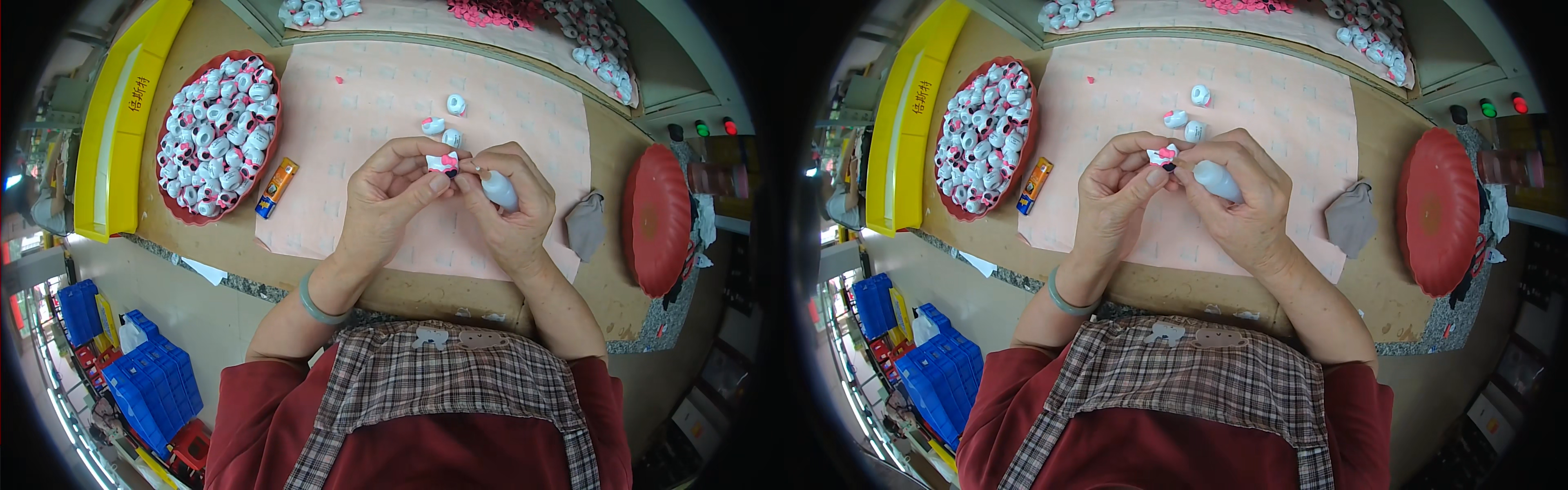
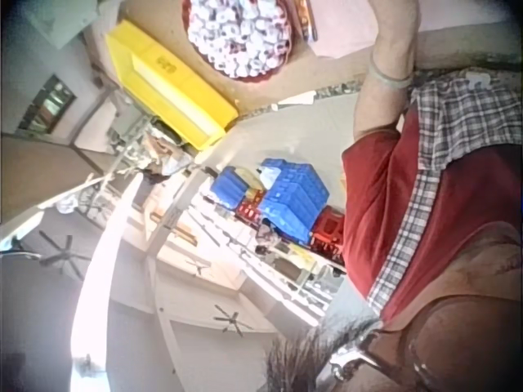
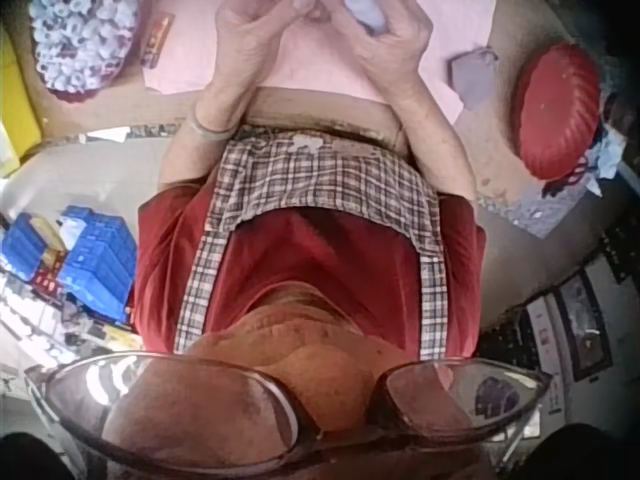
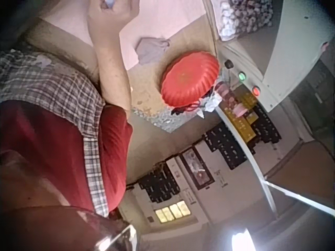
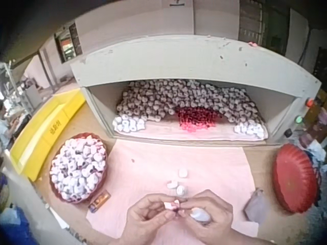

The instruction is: Assembling small plastic toy components by applying glue and joining parts.

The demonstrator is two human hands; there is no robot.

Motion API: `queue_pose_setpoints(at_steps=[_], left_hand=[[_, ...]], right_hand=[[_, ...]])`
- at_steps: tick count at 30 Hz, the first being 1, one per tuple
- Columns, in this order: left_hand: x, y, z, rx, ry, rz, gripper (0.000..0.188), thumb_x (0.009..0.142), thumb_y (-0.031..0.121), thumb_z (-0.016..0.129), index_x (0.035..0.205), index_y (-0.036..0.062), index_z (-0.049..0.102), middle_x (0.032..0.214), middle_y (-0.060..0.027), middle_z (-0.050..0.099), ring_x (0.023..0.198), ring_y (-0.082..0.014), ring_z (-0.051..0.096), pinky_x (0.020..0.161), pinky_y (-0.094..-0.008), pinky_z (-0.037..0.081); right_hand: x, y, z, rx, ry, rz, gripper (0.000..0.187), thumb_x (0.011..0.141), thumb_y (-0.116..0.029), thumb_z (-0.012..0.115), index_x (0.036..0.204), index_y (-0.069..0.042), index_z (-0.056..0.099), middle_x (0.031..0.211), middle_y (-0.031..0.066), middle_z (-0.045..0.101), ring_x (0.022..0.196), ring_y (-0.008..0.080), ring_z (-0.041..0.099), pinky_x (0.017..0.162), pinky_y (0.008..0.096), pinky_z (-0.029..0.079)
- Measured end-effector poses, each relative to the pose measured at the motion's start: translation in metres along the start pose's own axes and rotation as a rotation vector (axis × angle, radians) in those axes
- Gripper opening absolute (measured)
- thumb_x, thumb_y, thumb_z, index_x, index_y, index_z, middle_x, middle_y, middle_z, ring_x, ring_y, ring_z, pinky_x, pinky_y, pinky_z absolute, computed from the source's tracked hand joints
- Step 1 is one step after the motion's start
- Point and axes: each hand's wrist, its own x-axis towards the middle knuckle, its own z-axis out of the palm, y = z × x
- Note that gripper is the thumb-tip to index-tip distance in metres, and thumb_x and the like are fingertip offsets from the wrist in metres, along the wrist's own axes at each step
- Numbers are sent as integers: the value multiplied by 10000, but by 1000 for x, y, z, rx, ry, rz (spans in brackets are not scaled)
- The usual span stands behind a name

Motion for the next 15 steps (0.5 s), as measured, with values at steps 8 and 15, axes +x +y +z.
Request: queue_pose_setpoints(at_steps=[8,15], left_hand=[[-5,-2,1,339,-19,141,287,843,-39,589,1124,-60,537,1099,-143,589,965,-153,579,823,-266,486],[-5,-4,0,701,-21,301,254,826,-68,572,1080,-74,562,1078,-144,598,931,-155,581,798,-256,477]], right_hand=[[-1,1,3,-2,20,-41,198,687,79,673,857,0,607,815,97,647,725,179,637,631,268,505],[-13,5,6,84,20,108,152,718,61,655,841,-4,596,788,77,649,701,136,623,638,239,493]])
